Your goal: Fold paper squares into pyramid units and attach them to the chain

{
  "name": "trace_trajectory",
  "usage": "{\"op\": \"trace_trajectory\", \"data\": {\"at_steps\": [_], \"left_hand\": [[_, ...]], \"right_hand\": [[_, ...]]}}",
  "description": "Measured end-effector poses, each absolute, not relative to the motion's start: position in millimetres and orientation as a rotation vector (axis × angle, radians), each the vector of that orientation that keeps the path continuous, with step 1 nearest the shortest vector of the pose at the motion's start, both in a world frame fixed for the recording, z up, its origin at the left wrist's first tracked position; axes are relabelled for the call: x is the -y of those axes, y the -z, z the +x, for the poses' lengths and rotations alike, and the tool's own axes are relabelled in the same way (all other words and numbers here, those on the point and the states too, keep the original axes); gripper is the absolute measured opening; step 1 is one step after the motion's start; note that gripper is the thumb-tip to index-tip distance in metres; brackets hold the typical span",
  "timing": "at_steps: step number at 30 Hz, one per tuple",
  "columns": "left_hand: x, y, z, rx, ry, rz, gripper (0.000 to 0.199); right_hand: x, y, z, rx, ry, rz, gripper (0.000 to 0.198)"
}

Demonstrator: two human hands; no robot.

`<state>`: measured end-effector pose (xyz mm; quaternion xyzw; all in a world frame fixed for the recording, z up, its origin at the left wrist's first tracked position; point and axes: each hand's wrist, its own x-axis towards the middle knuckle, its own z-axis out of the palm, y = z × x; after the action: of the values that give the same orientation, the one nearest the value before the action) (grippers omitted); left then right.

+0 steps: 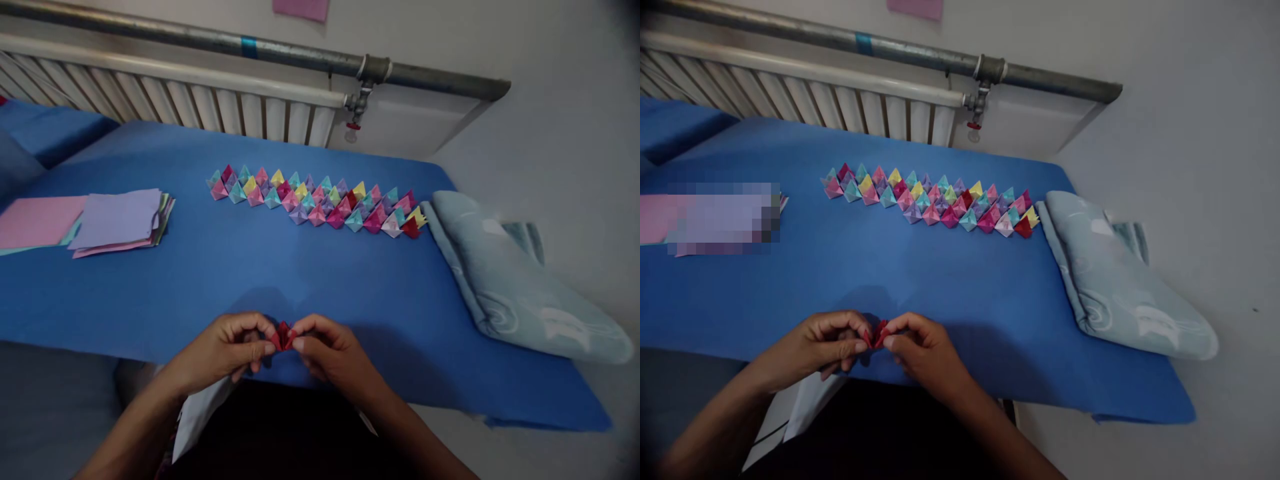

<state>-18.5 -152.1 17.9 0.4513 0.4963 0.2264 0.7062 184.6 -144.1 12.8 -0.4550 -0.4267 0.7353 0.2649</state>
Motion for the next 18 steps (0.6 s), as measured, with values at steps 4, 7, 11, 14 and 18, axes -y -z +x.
{"op": "trace_trajectory", "data": {"at_steps": [4, 7, 11, 14, 18], "left_hand": [[153.2, -17.3, -15.9, -1.069, -0.535, 0.971, 0.028], [153.2, -19.6, -14.0, -1.062, -0.533, 0.969, 0.03], [153.1, -23.9, -11.0, -1.078, -0.521, 0.967, 0.03], [153.4, -24.9, -9.7, -1.099, -0.514, 0.963, 0.03], [154.3, -23.5, -9.7, -1.086, -0.512, 0.961, 0.028]], "right_hand": [[144.8, -10.4, 184.6, 1.129, -2.021, -1.229, 0.013], [144.8, -9.8, 184.2, 1.116, -2.034, -1.21, 0.012], [145.4, -10.3, 183.8, 1.135, -2.023, -1.198, 0.01], [145.8, -10.7, 183.9, 1.158, -2.0, -1.205, 0.01], [145.5, -12.1, 183.0, 1.23, -1.955, -1.202, 0.011]]}}
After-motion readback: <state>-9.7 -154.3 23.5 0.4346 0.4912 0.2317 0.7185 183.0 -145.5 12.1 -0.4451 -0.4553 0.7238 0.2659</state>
